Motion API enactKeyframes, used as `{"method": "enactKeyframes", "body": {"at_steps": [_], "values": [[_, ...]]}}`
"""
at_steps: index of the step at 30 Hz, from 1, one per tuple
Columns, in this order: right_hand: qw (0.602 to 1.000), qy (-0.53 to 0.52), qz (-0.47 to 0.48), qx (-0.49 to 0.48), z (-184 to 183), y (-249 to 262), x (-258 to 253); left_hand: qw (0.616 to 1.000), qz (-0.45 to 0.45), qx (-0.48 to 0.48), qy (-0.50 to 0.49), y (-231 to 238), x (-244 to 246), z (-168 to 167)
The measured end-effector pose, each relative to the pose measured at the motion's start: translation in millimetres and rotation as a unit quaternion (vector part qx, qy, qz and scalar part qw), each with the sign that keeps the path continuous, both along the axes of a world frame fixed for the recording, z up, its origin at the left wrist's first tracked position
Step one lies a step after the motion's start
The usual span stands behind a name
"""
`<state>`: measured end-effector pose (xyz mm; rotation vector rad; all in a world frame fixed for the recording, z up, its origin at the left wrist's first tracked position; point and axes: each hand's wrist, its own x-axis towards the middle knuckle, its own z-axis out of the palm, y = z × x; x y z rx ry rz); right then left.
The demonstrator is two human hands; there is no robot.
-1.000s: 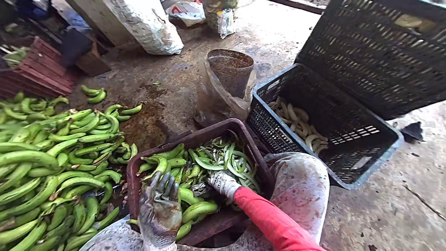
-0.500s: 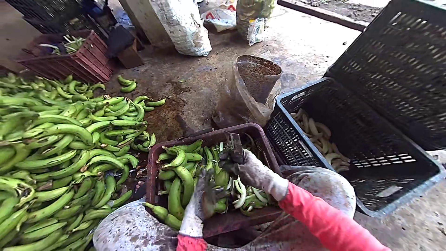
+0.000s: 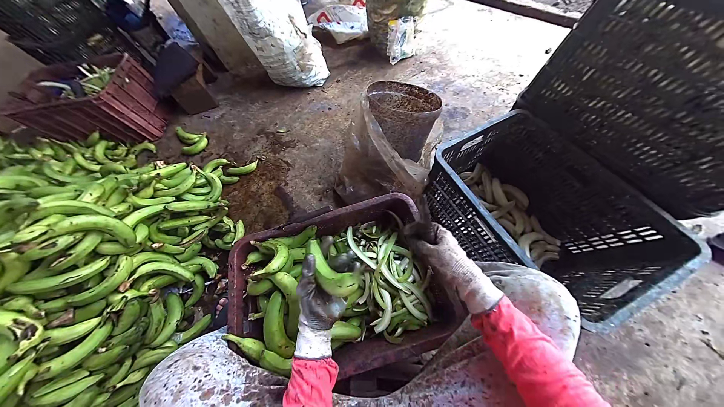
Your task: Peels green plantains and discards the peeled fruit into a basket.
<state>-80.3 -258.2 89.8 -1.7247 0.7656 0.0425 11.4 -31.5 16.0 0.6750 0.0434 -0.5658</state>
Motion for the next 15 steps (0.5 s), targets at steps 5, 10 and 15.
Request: {"method": "enactKeyframes", "body": {"at_steps": [5,10,15], "values": [[0.914,-0.063,0.298,-0.269,-27,45,-2,0.990,0.108,-0.081,0.043,-14,4,-4],[0.893,0.058,0.390,-0.218,-27,84,11,0.979,0.110,-0.128,0.116,-22,-7,-27],[0.885,0.095,0.402,-0.216,-24,83,13,0.970,0.108,-0.154,0.157,-28,-11,-37]]}}
